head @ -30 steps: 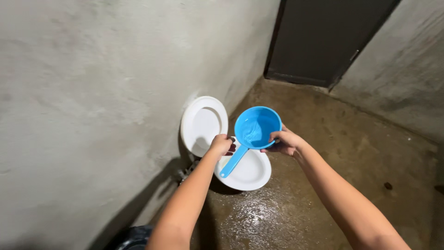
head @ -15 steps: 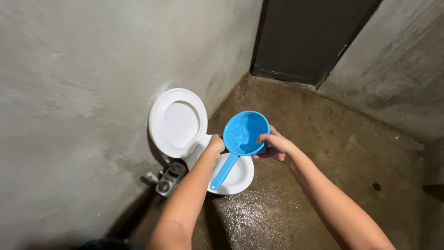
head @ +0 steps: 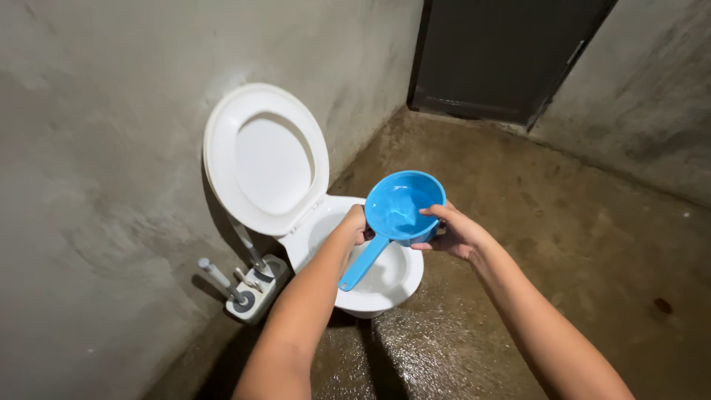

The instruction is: The person organizes bathroom items on a wall-mounted rack, then pours cleaner into the toilet bowl. They scoop water from a bucket and pour it into the bowl, then scrub the interior with a toilet brush.

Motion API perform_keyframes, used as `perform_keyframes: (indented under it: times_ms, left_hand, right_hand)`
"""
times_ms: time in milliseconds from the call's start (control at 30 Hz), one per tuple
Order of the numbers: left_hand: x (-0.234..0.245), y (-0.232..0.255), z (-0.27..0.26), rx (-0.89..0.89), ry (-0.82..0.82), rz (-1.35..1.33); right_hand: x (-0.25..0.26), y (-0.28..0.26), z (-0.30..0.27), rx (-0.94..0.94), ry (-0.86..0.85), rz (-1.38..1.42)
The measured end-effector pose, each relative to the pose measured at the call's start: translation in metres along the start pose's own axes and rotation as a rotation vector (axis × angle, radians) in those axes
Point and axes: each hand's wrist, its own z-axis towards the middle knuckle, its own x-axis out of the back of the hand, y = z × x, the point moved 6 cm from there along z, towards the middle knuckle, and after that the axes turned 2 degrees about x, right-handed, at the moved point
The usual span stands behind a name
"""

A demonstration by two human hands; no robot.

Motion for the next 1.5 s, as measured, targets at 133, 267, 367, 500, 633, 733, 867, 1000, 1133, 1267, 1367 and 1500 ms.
perform_keyframes:
  times_ms: [133, 267, 367, 500, 633, 733, 867, 1000, 1133, 1267, 1367, 1500]
  left_hand:
    - [0.029, -0.035, 0.024, -0.017, 0.045, 0.179]
    - [0.04, -0.057, 0.022, -0.054, 0.038, 0.353]
    - [0.046, -0.068, 0.013, -0.059, -0.002, 0.422]
    - [0.066, -0.065, 0.005, -0.246, 0.086, 0.459]
    - [0.092, -0.035, -0.016, -0.566, 0.213, 0.687]
    - [0.134, 0.001, -0.062, -0.745, 0.474, 0.738]
    - [0.184, 0.046, -0.15, -0.818, 0.747, 0.859]
    - [0.224, 0.077, -0.23, -0.844, 1.004, 1.238]
    - [0.292, 0.073, -0.235, -0.748, 1.121, 1.186]
    - [0.353, 0.033, -0.212, -0.817, 1.131, 0.938]
    - [0.378, 0.005, -0.189, -0.633, 1.084, 0.829]
    - [0.373, 0.018, -0.203, -0.805, 1.164, 0.804]
  right_hand:
    - [0.016, 0.054, 0.023, -0.019, 0.003, 0.092]
    - [0.025, 0.096, 0.037, -0.023, -0.023, 0.14]
    - [0.029, 0.118, 0.042, -0.035, 0.013, 0.109]
    - [0.026, 0.139, 0.05, -0.051, 0.013, 0.106]
    - [0.023, 0.151, 0.063, -0.045, 0.009, 0.155]
    - [0.011, 0.152, 0.071, -0.062, -0.018, 0.191]
    - [-0.023, 0.146, 0.066, -0.055, -0.056, 0.156]
    - [-0.069, 0.147, 0.067, -0.077, -0.102, 0.153]
    - [-0.113, 0.164, 0.074, -0.121, -0.19, 0.179]
    - [-0.149, 0.19, 0.078, -0.156, -0.242, 0.187]
    - [-0.164, 0.206, 0.076, -0.151, -0.256, 0.176]
    - [-0.163, 0.215, 0.066, -0.155, -0.252, 0.178]
